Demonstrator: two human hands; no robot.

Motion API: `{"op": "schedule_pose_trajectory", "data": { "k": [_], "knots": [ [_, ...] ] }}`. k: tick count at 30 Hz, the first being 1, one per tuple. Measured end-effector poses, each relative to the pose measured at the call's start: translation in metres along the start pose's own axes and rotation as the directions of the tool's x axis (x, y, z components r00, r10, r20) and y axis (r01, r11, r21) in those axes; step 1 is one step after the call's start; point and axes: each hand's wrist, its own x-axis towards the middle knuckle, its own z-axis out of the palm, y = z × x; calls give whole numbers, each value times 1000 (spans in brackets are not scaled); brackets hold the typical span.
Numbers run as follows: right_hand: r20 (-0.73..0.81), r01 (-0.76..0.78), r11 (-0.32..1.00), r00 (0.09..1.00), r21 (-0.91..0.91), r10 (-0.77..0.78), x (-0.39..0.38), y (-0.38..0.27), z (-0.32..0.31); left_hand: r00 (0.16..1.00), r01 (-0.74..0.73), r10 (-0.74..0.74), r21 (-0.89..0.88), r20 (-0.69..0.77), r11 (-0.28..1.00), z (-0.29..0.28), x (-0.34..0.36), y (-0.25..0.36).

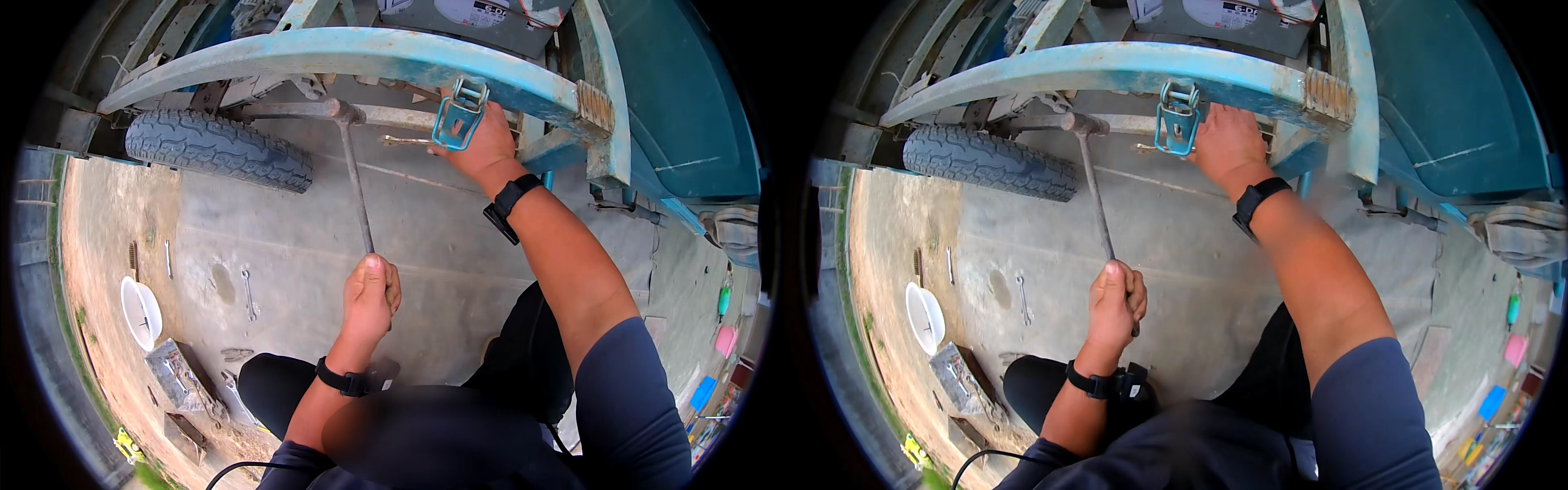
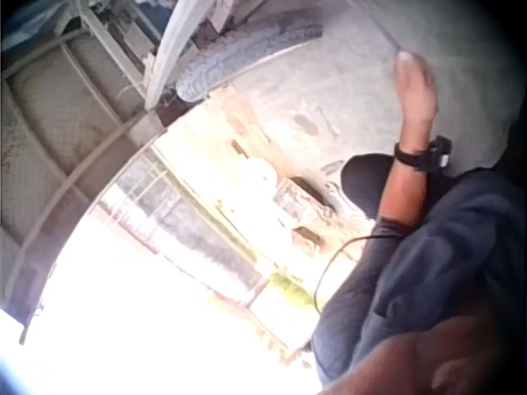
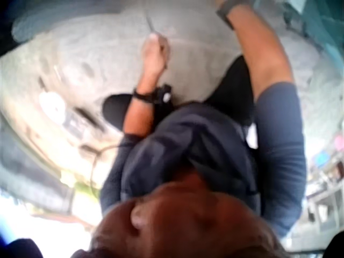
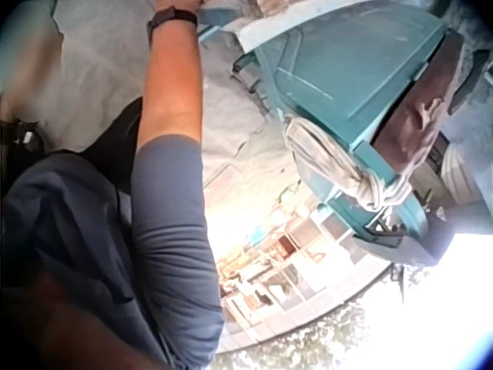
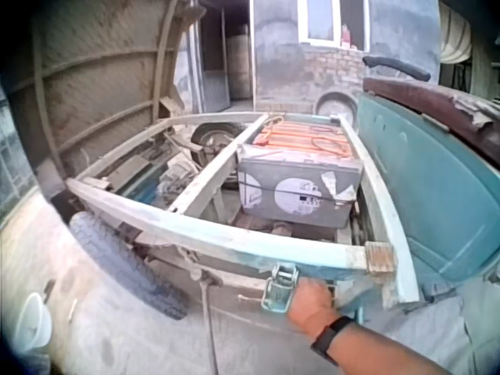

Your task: The person retrieves a hammer and wrench from inside a house, then returns outside to work on a teal three-wheeled vehicle. They use the hammer to tap a metal bracket and the wrench to loosen and tighten bolts on the vehicle frame.

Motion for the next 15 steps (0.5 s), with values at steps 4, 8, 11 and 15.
{"op": "schedule_pose_trajectory", "data": {
  "k": [4, 8, 11, 15],
  "knots": [
    [-25, -1, 1000, 1000, 7, 1, 0, -1, 3, 997, -73, 73, -25, 7, 997, -2, -2, -3],
    [-12, -20, 999, 1000, 40, 20, 0, -1, -5, 975, 215, -218, -81, -38, 973, -2, 5, -7],
    [-23, -22, 997, 999, 69, 24, -2, 1, 0, 999, 4, -8, -65, -52, 998, 1, -1, -2],
    [-21, -15, 997, 1000, 76, 16, 0, -1, -3, 995, 96, -96, -33, 0, 995, -5, 9, -24]
  ]
}}
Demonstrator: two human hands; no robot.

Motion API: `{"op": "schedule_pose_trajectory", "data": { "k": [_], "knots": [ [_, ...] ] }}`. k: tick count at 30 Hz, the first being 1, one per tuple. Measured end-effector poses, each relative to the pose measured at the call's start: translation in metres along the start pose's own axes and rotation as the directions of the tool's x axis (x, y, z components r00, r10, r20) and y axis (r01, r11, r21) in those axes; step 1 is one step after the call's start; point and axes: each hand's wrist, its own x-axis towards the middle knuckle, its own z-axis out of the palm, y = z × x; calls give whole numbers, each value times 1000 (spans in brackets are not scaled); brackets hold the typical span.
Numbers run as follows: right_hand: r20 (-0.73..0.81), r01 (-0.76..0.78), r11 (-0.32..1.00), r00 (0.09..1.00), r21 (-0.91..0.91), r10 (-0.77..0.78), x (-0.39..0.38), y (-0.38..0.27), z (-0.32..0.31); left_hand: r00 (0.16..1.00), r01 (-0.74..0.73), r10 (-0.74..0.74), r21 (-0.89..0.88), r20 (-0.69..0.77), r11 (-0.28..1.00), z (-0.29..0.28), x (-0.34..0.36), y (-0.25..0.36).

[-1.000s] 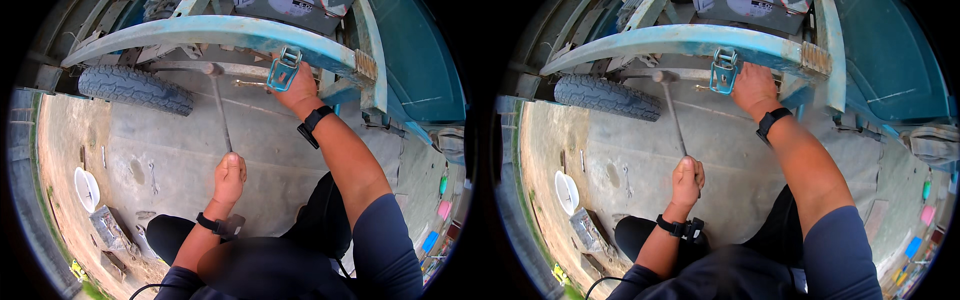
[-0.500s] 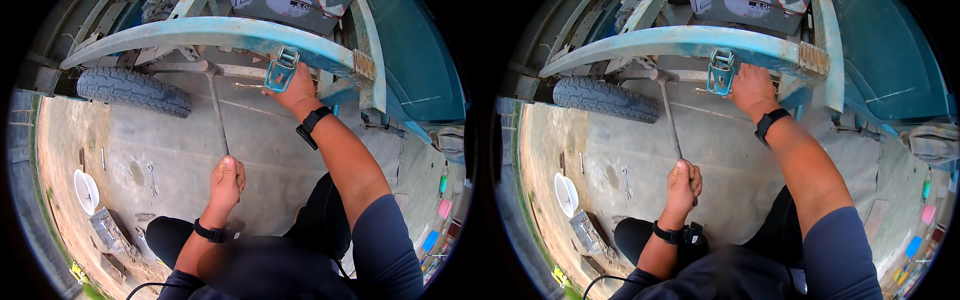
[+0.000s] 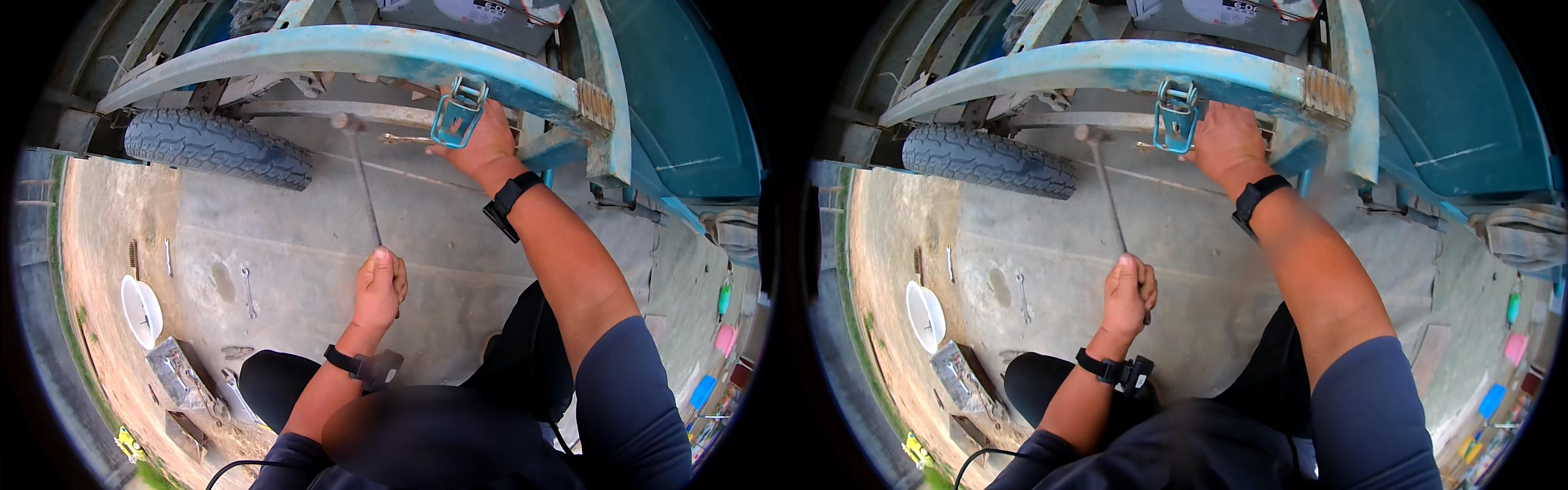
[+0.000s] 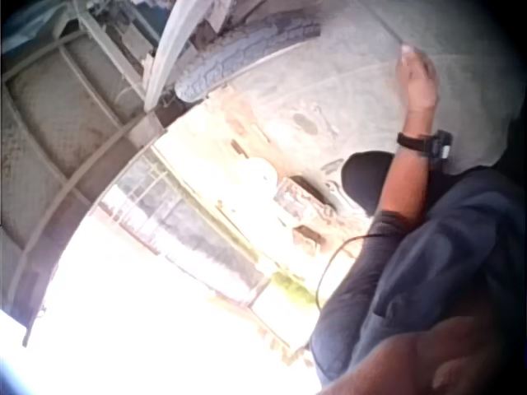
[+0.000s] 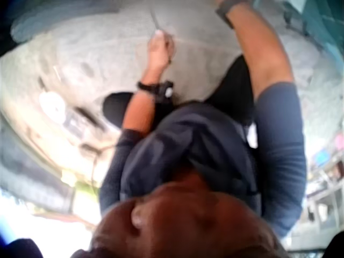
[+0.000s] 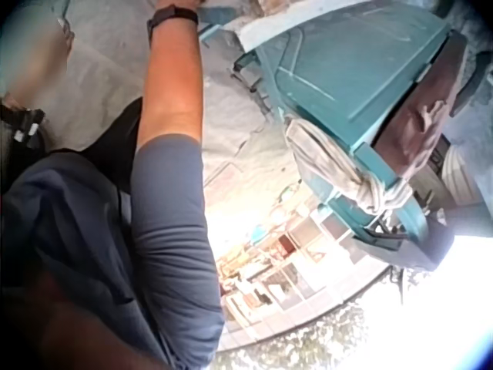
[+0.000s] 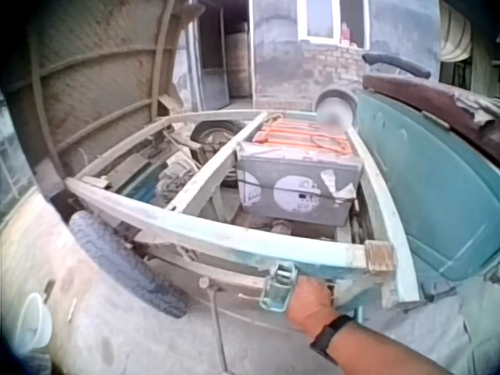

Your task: The person retrieves a hammer and wrench from inside a house, then returns outside to work on a teal three-wheeled vehicle. They use the hammer to tap a metal bracket and the wrench to loosen and tighten bolts on the vehicle frame.

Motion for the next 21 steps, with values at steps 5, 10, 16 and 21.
{"op": "schedule_pose_trajectory", "data": {
  "k": [5, 10, 16, 21],
  "knots": [
    [59, -17, 999, 998, -48, 20, -1, 0, -2, 999, -23, 20, -51, -47, 998, 7, -6, 14],
    [-11, -7, 1000, 1000, 15, 7, -3, -3, -1, 999, -31, 31, -31, -18, 999, 7, 7, 6],
    [-13, 4, 1000, 1000, 20, -4, -3, 1, -1, 986, 87, -89, -23, -140, 996, 0, -3, -3],
    [178, -31, 996, 983, -88, 46, 2, -7, -15, 962, 77, -21, 198, -272, 977, -17, -11, -26]
  ]
}}
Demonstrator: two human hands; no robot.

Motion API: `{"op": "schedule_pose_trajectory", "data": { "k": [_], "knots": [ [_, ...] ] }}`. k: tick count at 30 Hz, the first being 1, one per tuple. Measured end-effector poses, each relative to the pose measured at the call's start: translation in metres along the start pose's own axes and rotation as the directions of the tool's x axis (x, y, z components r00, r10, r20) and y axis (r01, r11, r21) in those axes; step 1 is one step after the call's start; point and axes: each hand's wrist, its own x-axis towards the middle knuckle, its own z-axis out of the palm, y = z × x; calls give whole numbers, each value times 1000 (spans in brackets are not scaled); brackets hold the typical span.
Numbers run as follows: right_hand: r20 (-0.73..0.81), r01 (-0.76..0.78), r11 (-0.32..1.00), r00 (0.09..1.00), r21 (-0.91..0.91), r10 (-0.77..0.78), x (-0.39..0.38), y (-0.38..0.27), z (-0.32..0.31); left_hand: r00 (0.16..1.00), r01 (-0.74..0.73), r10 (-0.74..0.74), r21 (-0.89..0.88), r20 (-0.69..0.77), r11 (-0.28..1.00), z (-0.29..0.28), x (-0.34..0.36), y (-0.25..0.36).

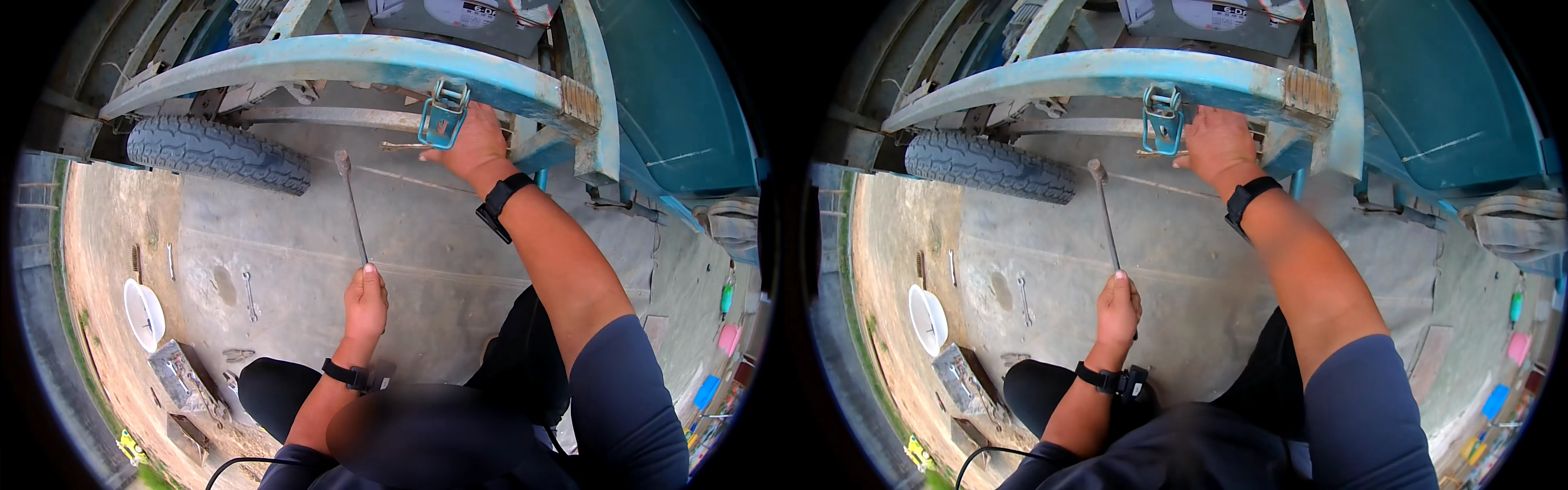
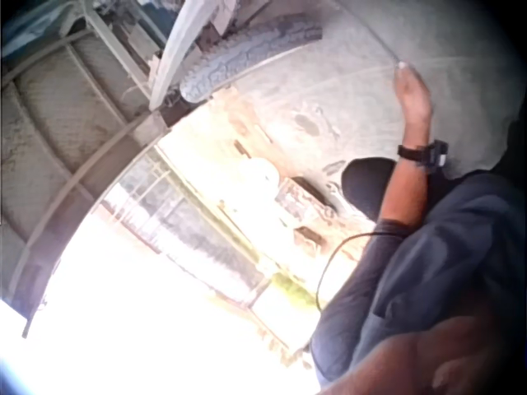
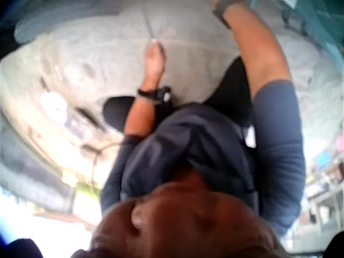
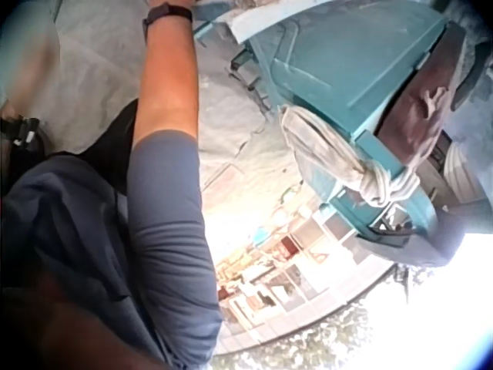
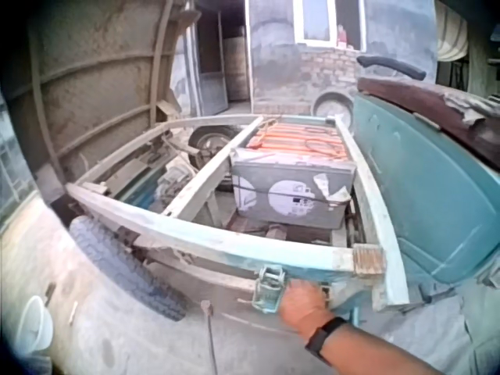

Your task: The person retrieves a hammer and wrench from inside a house, then returns outside to work on a teal three-wheeled vehicle. They use the hammer to tap a metal bracket and the wrench to loosen and tighten bolts on the vehicle frame.

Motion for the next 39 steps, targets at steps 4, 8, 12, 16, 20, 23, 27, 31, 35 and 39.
{"op": "schedule_pose_trajectory", "data": {
  "k": [4, 8, 12, 16, 20, 23, 27, 31, 35, 39],
  "knots": [
    [-156, 52, 995, 987, 87, -38, 0, 5, 12, 979, -116, 167, 354, -116, 928, -21, -11, -61],
    [-96, 24, 998, 995, 61, -18, 1, 5, 9, 976, 110, 44, 655, -214, 747, -22, -23, -61],
    [75, 87, 991, 993, 104, -95, 8, 10, 10, 969, 212, -2, 832, -246, 512, -14, -32, -68],
    [-1, 65, 981, 998, 182, -65, 4, 14, 12, 972, 226, -35, 879, -234, 419, -3, -45, -77],
    [-127, 99, 965, 989, 242, -70, 3, 14, 23, 978, 209, -75, 887, -195, 413, 6, -64, -90],
    [-158, 87, 956, 986, 279, -44, 7, 13, 29, 985, 165, -12, 919, -172, 359, 9, -66, -67],
    [-202, 81, 961, 979, 265, -26, 10, 14, 35, 986, 22, 139, 902, -90, 432, 19, -31, 29],
    [-173, 79, 964, 984, 253, -35, 7, 11, 29, 955, -108, 290, 849, -55, 517, 29, 0, 104],
    [-159, 113, 960, 985, 256, -74, -2, 16, 16, 926, -256, 361, 886, 109, 388, 32, 31, 133],
    [125, 7, 884, 989, 468, -74, -8, 13, -12, 859, -374, 448, 900, 246, 223, 24, 66, 146]
  ]
}}
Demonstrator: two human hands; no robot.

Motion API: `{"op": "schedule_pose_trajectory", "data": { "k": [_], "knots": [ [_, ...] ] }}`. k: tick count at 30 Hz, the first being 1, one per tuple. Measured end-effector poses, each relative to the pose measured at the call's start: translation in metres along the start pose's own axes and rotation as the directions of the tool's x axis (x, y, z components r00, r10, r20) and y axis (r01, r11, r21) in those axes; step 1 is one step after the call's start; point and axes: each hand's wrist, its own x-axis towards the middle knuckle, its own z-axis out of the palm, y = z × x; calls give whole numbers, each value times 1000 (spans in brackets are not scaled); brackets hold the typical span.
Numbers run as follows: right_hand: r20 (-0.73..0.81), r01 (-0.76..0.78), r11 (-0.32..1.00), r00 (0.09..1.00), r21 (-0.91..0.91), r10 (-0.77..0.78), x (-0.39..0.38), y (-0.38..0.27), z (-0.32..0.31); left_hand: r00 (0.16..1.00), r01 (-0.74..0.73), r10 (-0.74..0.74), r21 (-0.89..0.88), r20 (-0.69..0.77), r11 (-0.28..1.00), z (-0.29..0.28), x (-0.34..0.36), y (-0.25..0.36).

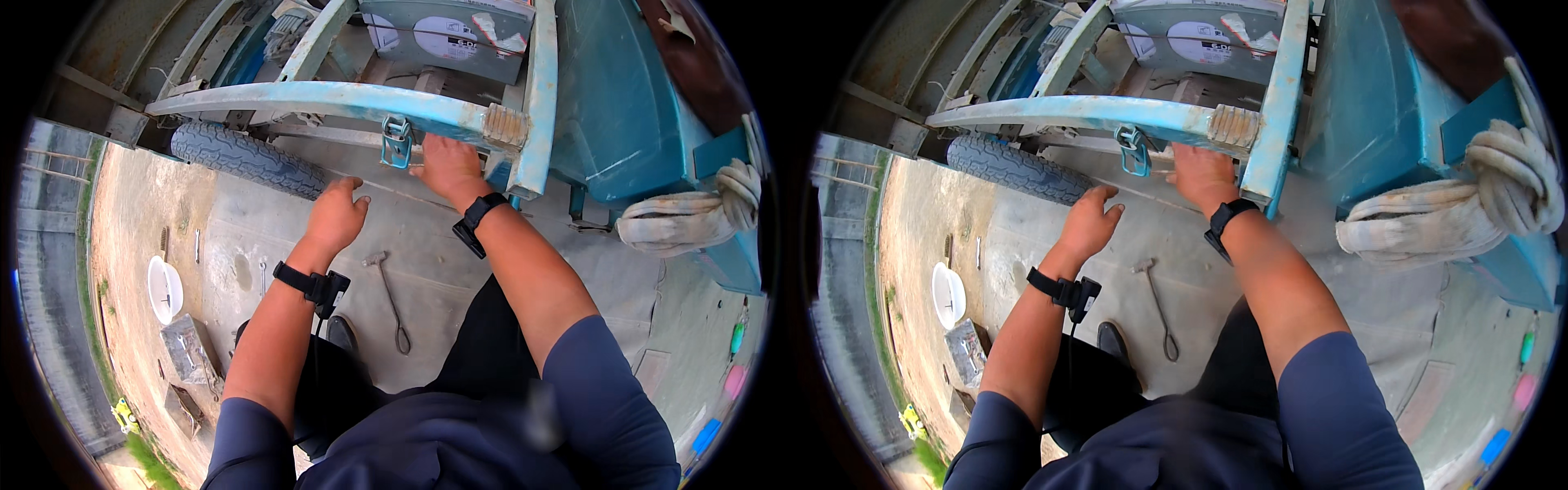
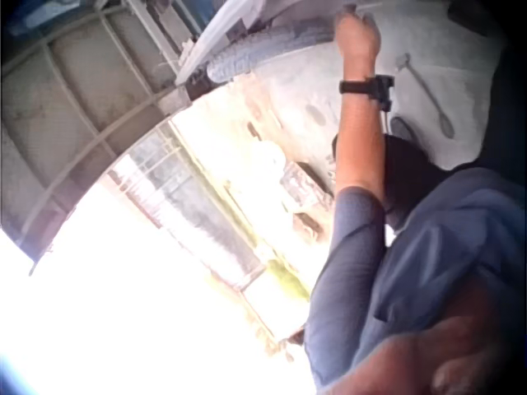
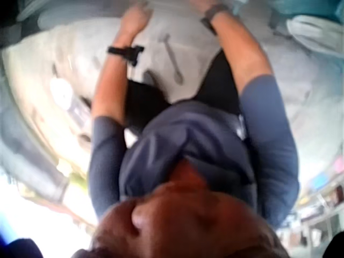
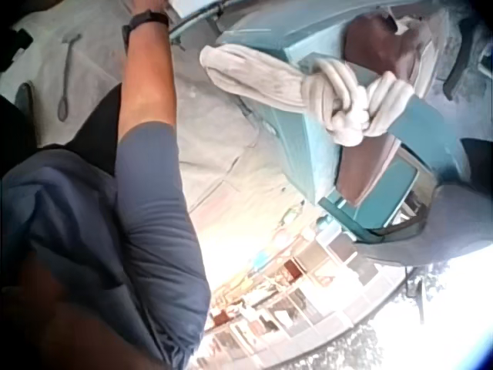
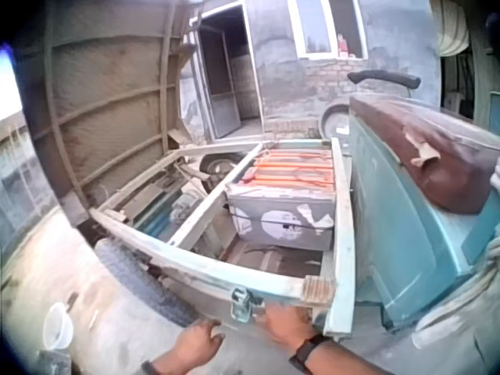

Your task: The person retrieves a hammer and wrench from inside a house, then returns outside to work on a teal three-wheeled vehicle. They use the hammer to tap a metal bracket and the wrench to loosen and tighten bolts on the vehicle frame.

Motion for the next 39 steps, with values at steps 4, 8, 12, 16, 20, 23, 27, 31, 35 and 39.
{"op": "schedule_pose_trajectory", "data": {
  "k": [4, 8, 12, 16, 20, 23, 27, 31, 35, 39],
  "knots": [
    [-368, 163, 977, 907, -137, -203, -9, 16, 13, 989, -149, 149, 6, -5, 989, 10, 31, -6],
    [-467, 334, 912, 785, -237, -408, -57, 14, 6, 961, -277, 278, -36, 10, 960, 31, 54, -21],
    [-292, 222, 975, 932, -7, -214, -116, -17, -18, 958, -243, 247, -44, 142, 969, 42, 78, -26],
    [-618, 167, 944, 721, -286, -314, -171, -45, -72, 921, -334, 342, -74, 187, 940, 50, 97, -30],
    [-690, 0, 815, 533, -580, -491, -147, -64, -109, 868, -442, 457, -117, 192, 889, 64, 110, -40],
    [-670, -42, 839, 624, -543, -402, -124, -47, -99, 835, -495, 521, -171, 178, 852, 74, 117, -32],
    [-668, -90, 849, 661, -521, -340, -113, -43, -95, 799, -535, 574, -223, 180, 815, 78, 122, -39],
    [-672, -108, 854, 670, -509, -316, -111, -49, -96, 734, -607, 668, -321, 122, 727, 76, 111, -50],
    [-680, -105, 853, 657, -511, -327, -111, -47, -94, 752, -596, 656, -359, 66, 718, 80, 107, -48],
    [-688, -95, 852, 638, -515, -345, -110, -48, -93, 739, -632, 674, -346, 1, 693, 92, 120, -53]
  ]
}}
